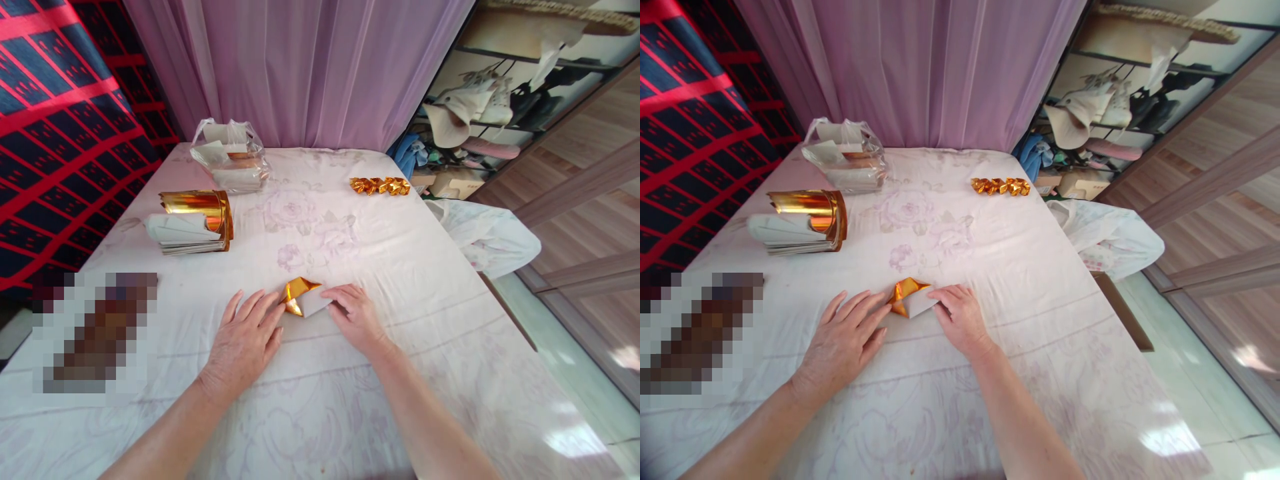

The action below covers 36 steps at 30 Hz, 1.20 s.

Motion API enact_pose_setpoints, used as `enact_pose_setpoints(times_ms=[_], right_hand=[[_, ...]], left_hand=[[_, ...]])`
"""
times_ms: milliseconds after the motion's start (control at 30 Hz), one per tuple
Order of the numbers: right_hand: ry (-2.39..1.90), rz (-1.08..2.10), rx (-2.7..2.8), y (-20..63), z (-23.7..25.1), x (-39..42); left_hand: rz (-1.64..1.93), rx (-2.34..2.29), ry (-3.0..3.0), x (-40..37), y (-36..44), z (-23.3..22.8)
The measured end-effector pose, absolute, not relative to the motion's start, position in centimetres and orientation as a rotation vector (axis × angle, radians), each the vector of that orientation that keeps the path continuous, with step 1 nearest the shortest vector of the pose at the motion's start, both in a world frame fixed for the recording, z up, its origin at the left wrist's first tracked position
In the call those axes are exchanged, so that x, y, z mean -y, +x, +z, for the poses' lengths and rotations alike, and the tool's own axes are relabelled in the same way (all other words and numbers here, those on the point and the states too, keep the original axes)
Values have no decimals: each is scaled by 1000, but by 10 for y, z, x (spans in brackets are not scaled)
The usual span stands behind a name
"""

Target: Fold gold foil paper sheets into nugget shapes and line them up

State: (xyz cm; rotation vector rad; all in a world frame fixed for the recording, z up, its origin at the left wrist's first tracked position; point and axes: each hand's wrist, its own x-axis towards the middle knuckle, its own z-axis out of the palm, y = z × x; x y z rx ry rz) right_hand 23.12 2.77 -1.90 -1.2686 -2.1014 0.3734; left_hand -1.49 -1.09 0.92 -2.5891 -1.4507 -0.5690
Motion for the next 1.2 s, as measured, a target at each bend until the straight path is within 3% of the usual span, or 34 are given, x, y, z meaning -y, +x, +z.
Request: enact_pose_setpoints(times_ms=[267, 700, 1200], right_hand=[[-1138, 98, 2363, 210, -5, -12], [-1232, 295, 2216, 215, -10, -16], [-1311, 349, 2197, 212, -15, -23]], left_hand=[[-627, 1398, -2713, 19, -4, 5], [-635, 1423, -2729, 17, -7, 4], [-369, 1269, -2656, 22, -5, 4]])
